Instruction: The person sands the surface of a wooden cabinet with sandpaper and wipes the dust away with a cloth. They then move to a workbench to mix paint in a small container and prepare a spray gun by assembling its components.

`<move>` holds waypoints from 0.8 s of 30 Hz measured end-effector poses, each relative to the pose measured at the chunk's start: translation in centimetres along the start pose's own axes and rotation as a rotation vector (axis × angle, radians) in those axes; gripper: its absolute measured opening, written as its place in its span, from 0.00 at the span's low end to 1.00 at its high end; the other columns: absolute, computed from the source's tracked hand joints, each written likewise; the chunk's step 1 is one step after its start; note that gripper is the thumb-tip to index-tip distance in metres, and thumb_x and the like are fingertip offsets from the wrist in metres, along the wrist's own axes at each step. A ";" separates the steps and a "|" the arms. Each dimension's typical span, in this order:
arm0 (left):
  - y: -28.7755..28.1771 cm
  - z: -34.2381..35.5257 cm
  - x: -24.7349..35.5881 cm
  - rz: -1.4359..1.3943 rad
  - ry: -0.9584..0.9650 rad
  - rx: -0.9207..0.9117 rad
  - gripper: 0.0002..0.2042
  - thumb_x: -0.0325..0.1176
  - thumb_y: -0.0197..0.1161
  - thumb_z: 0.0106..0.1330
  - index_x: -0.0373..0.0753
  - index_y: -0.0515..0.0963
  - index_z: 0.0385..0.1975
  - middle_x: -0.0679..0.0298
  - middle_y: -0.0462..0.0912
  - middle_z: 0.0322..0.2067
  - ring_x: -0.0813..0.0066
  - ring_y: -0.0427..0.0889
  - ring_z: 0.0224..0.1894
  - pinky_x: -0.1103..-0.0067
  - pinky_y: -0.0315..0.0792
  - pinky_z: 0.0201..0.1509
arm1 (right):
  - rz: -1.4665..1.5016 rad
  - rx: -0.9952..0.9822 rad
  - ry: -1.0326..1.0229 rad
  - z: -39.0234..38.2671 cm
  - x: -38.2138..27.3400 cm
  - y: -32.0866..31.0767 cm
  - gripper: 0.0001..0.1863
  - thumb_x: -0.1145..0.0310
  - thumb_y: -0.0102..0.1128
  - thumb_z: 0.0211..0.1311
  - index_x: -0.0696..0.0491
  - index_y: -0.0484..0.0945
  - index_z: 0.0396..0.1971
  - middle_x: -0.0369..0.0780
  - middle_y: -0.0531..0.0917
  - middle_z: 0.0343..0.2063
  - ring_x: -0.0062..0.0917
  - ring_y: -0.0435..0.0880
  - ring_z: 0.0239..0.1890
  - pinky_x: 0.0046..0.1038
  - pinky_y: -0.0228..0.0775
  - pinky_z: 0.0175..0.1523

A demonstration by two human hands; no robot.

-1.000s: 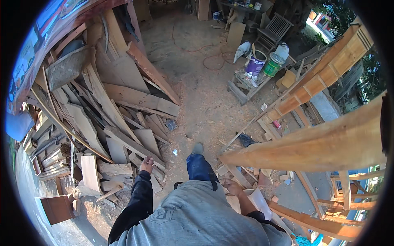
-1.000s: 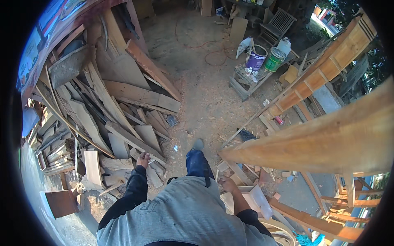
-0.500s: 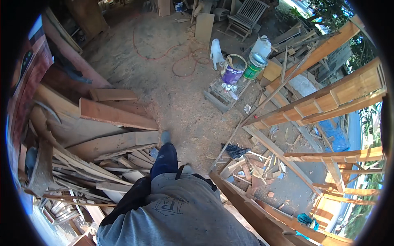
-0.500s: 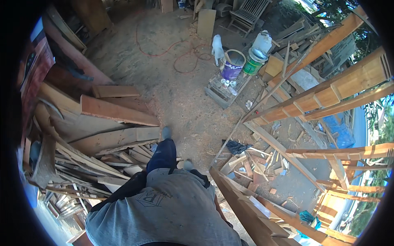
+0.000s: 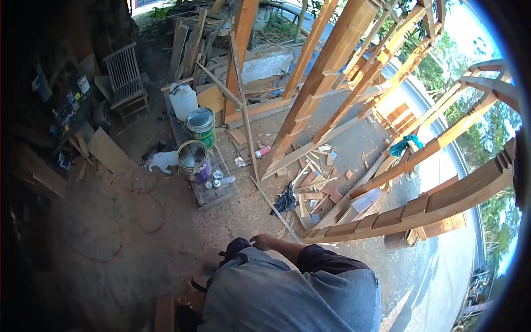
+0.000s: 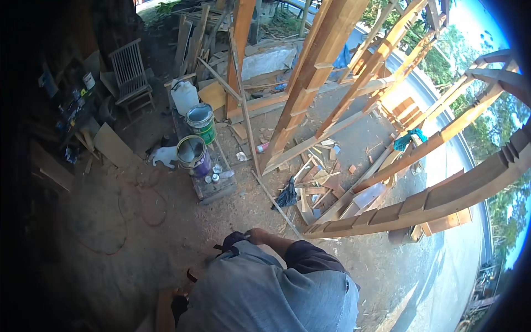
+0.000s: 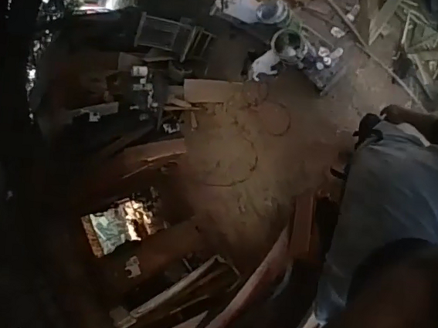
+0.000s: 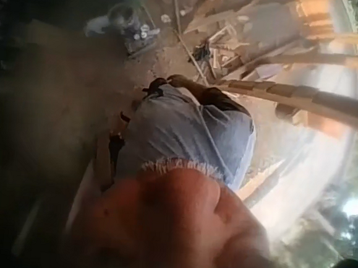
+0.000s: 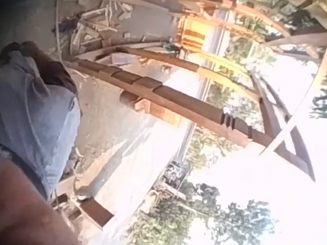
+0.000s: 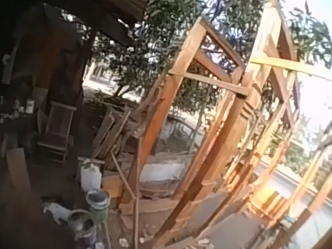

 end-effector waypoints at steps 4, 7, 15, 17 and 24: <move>-3.5 3.5 11.0 0.309 0.180 0.179 0.14 0.42 0.62 0.64 0.39 0.82 0.43 0.53 0.84 0.38 0.57 0.82 0.37 0.63 0.74 0.34 | 0.122 0.129 -0.119 6.6 -9.0 -3.1 0.24 0.54 0.51 0.68 0.50 0.77 0.58 0.50 0.79 0.57 0.43 0.79 0.58 0.40 0.69 0.62; -6.0 6.4 16.1 0.370 0.218 0.204 0.15 0.43 0.62 0.64 0.39 0.82 0.43 0.52 0.84 0.40 0.54 0.82 0.41 0.63 0.75 0.41 | 0.143 -0.009 -0.029 10.7 -14.7 -3.5 0.23 0.55 0.48 0.70 0.49 0.77 0.59 0.47 0.80 0.56 0.42 0.79 0.58 0.37 0.68 0.65; -1.0 13.2 27.7 1.229 0.567 -0.087 0.16 0.44 0.59 0.65 0.40 0.82 0.42 0.50 0.84 0.43 0.48 0.83 0.48 0.60 0.76 0.52 | -0.047 -0.322 0.251 24.5 -6.7 3.1 0.31 0.41 0.44 0.69 0.53 0.83 0.49 0.47 0.85 0.49 0.42 0.82 0.54 0.44 0.73 0.56; -1.8 14.6 31.4 1.229 0.498 -0.095 0.15 0.45 0.57 0.66 0.40 0.82 0.42 0.50 0.84 0.43 0.48 0.82 0.48 0.60 0.76 0.52 | 0.124 -0.240 0.282 26.6 -8.8 1.7 0.30 0.42 0.45 0.69 0.53 0.83 0.49 0.47 0.85 0.49 0.42 0.82 0.54 0.44 0.73 0.56; -7.1 21.2 49.2 1.322 0.339 0.006 0.20 0.53 0.56 0.65 0.42 0.84 0.40 0.53 0.85 0.45 0.50 0.82 0.52 0.62 0.75 0.56 | 0.617 -0.050 0.382 30.5 -18.5 -4.4 0.28 0.45 0.46 0.69 0.54 0.82 0.50 0.47 0.84 0.50 0.41 0.82 0.53 0.42 0.74 0.55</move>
Point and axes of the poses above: each hand's wrist, its own z-axis towards the middle knuckle, its own y-axis out of the palm, x = y × z, the point moved 7 cm from there along z, towards the middle knuckle
